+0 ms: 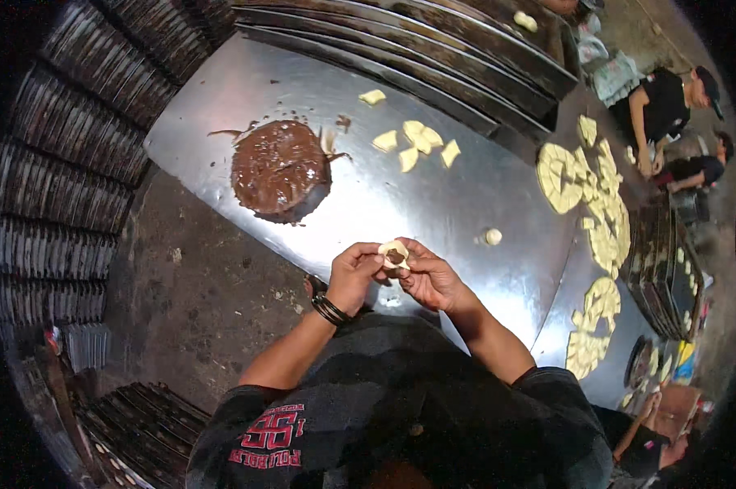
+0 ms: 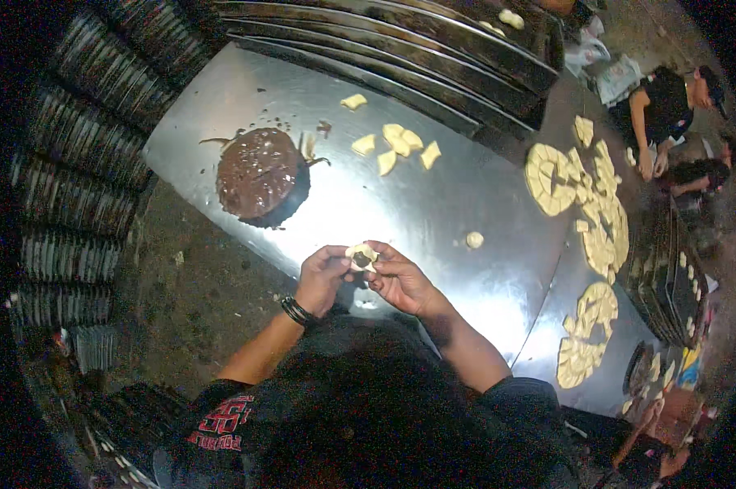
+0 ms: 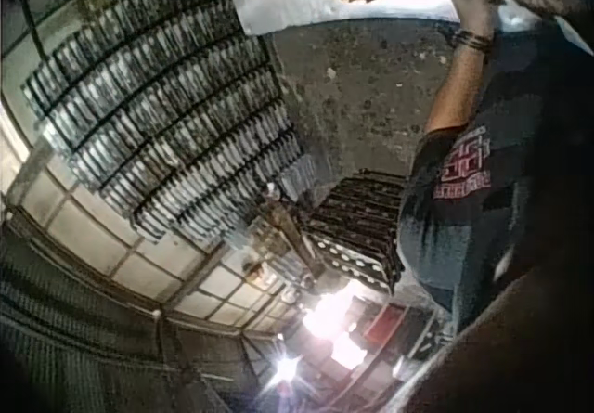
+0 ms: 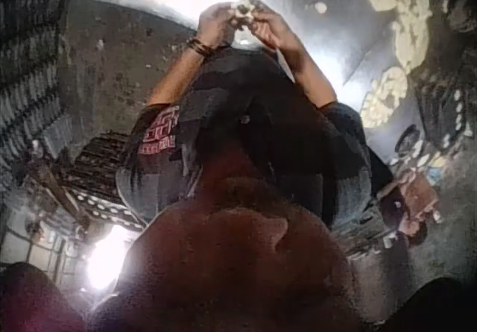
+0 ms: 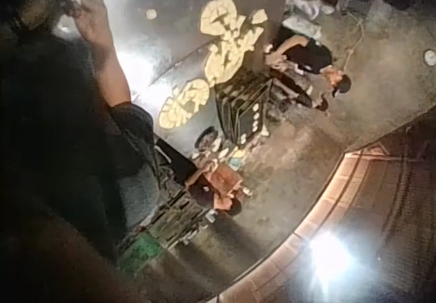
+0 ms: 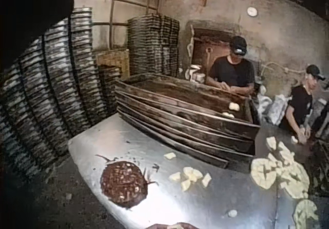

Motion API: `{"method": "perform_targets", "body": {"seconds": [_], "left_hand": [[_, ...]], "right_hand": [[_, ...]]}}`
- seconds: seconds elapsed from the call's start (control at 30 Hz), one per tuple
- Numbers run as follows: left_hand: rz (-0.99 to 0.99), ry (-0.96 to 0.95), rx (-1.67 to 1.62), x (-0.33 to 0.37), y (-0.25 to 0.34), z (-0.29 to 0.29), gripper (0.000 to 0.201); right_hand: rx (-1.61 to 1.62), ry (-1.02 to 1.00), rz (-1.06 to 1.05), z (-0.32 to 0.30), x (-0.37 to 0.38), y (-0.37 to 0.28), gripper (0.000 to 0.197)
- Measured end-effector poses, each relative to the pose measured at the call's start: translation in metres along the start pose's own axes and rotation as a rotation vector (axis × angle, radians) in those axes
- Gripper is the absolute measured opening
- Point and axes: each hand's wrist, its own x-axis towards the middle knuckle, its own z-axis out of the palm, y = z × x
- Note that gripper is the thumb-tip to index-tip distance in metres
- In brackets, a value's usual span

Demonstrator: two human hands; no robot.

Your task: The person repeatedly takes small pieces of dough, scoops a dark filling from a pile on the table, and wraps the dough around the filling to form small balls. The finished pastries are placed onto metal baking trays. Other workers are visible in the background performing similar tasks.

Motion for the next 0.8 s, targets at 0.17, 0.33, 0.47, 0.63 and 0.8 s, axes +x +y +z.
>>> {"method": "perform_targets", "body": {"seconds": [0.17, 0.33, 0.47, 0.63, 0.8], "left_hand": [[-0.090, 0.044, 0.116, -0.007, -0.012, -0.003, 0.018], [0.300, -0.045, 0.641, -0.014, 0.009, 0.011, 0.025], [0.512, -0.090, 0.864, -0.009, 0.033, 0.004, 0.029], [0.426, -0.313, 0.741, -0.005, 0.039, 0.007, 0.031], [0.167, -0.581, 0.651, 0.007, 0.032, -0.004, 0.027]], "right_hand": [[-0.186, 0.339, 0.021, -0.006, -0.029, -0.019, 0.032], [-1.708, 0.121, -0.893, 0.047, -0.005, -0.005, 0.028], [-1.582, 0.240, -0.771, 0.048, 0.010, -0.007, 0.021], [-1.315, 0.366, -0.867, 0.046, 0.004, 0.020, 0.008], [-2.036, 0.705, -1.127, -0.006, -0.032, 0.023, 0.017]]}}
